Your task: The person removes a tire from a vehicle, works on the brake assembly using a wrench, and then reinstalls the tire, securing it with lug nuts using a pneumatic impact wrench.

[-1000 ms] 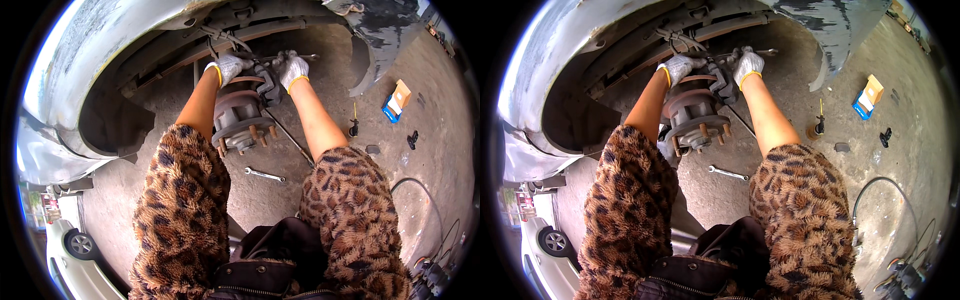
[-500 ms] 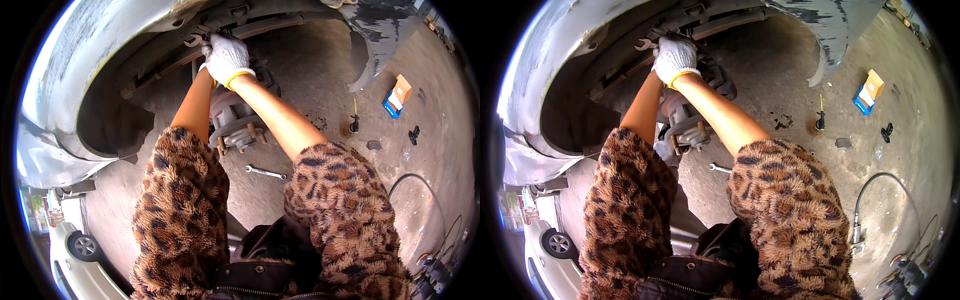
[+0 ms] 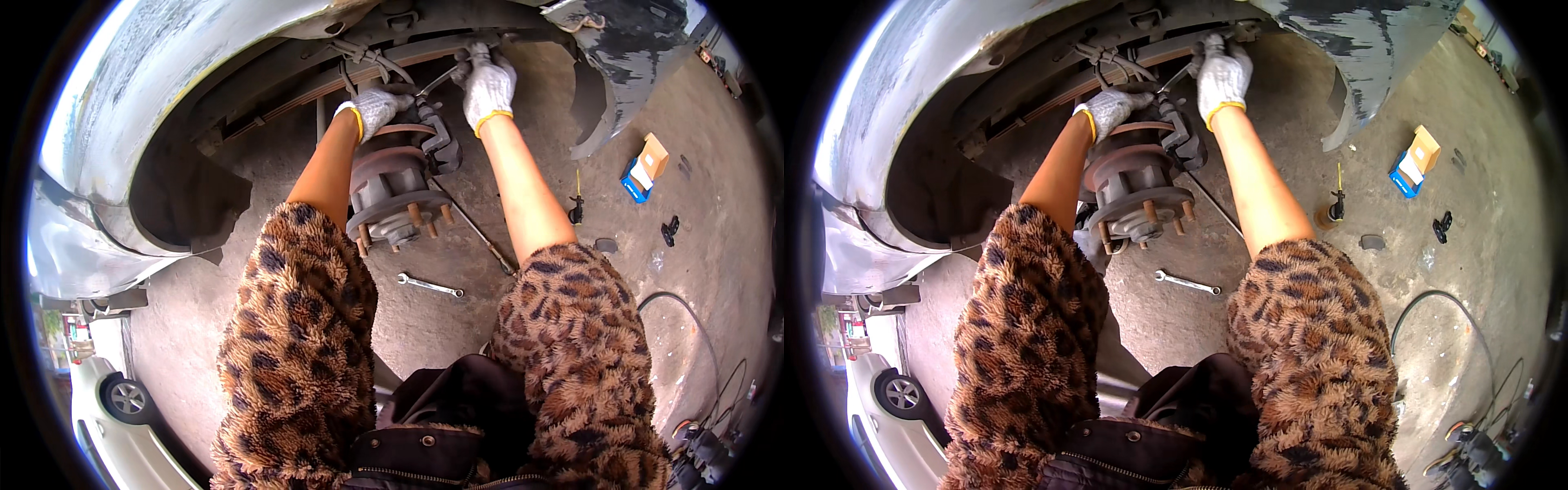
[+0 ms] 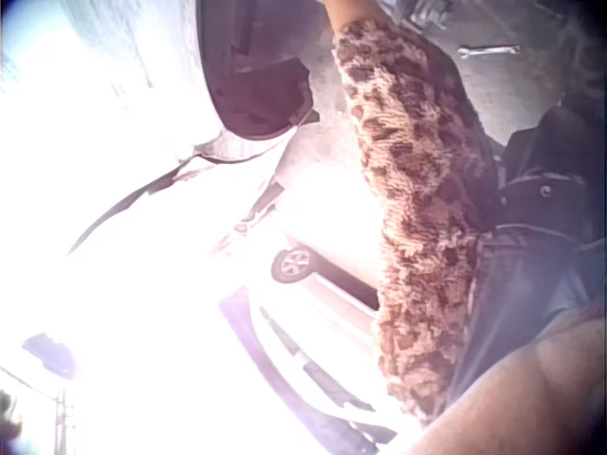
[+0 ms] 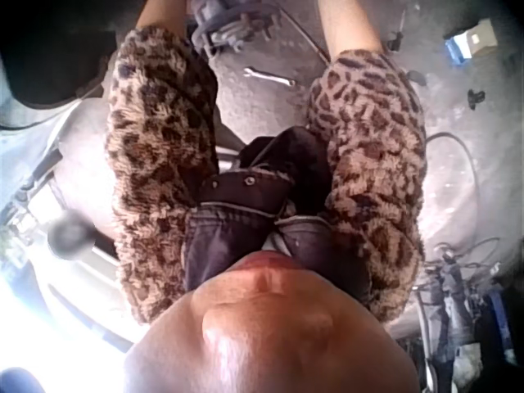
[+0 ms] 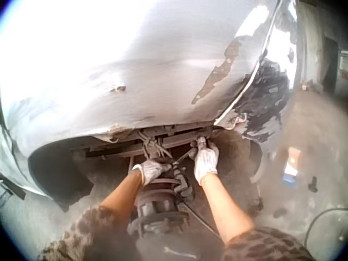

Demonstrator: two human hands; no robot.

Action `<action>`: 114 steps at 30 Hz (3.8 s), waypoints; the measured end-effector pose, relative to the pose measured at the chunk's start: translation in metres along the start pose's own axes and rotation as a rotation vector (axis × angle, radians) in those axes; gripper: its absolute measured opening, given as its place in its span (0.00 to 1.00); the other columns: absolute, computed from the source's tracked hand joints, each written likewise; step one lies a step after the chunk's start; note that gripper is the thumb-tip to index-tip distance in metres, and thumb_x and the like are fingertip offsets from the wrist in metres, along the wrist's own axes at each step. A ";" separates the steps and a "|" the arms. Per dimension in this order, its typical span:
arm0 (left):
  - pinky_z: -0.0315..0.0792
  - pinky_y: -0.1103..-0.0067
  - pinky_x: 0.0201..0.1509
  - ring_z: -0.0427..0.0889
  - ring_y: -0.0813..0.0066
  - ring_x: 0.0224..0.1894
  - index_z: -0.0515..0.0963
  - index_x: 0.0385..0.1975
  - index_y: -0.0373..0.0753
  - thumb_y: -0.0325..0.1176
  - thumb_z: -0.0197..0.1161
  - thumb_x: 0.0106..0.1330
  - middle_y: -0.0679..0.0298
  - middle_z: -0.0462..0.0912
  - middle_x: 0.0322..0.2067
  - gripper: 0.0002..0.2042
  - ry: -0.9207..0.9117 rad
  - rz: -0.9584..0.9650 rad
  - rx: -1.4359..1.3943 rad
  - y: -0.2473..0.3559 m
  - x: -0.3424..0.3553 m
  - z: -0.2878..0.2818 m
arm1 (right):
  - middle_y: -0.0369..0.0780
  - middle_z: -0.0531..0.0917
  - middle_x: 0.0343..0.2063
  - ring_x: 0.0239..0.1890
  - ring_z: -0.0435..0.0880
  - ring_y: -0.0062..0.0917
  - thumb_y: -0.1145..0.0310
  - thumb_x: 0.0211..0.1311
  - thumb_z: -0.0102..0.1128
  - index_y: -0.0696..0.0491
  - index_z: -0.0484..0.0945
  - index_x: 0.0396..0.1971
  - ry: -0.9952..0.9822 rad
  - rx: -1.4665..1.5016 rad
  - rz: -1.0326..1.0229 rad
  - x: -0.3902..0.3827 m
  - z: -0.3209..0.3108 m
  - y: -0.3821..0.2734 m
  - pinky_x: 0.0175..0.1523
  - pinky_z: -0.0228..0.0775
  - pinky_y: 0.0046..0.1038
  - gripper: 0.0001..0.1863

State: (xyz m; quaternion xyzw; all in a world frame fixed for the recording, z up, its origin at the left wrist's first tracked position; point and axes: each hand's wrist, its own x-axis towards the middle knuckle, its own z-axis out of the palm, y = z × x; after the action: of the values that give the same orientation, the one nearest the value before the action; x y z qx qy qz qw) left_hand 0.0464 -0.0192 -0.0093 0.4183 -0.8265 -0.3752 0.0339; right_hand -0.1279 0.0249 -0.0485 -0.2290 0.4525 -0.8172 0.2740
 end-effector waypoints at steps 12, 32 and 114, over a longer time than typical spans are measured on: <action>0.66 0.78 0.52 0.76 0.70 0.46 0.76 0.48 0.39 0.43 0.56 0.63 0.59 0.80 0.44 0.19 -0.046 0.075 0.168 -0.012 0.012 -0.001 | 0.38 0.73 0.23 0.19 0.66 0.21 0.65 0.68 0.43 0.51 0.67 0.30 0.091 0.591 0.543 0.003 -0.029 0.029 0.25 0.65 0.25 0.08; 0.67 0.76 0.54 0.77 0.63 0.49 0.74 0.50 0.38 0.31 0.54 0.61 0.54 0.78 0.47 0.17 0.000 0.166 0.337 -0.006 0.001 -0.006 | 0.47 0.80 0.25 0.27 0.78 0.39 0.60 0.63 0.52 0.59 0.75 0.32 -0.094 -0.608 -0.342 -0.034 0.039 0.000 0.35 0.71 0.34 0.15; 0.63 0.77 0.57 0.73 0.65 0.53 0.72 0.53 0.38 0.45 0.52 0.66 0.56 0.76 0.50 0.21 -0.019 0.065 0.178 0.002 -0.008 -0.009 | 0.48 0.81 0.28 0.28 0.79 0.40 0.61 0.61 0.56 0.60 0.75 0.33 -0.071 -0.477 -0.458 -0.045 0.048 -0.018 0.35 0.71 0.33 0.15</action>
State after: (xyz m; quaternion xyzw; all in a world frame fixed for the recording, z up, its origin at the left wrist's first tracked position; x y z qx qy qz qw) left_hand 0.0533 -0.0181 0.0001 0.3892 -0.8699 -0.3029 0.0009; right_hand -0.0691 0.0332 -0.0152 -0.4106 0.5580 -0.7202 0.0376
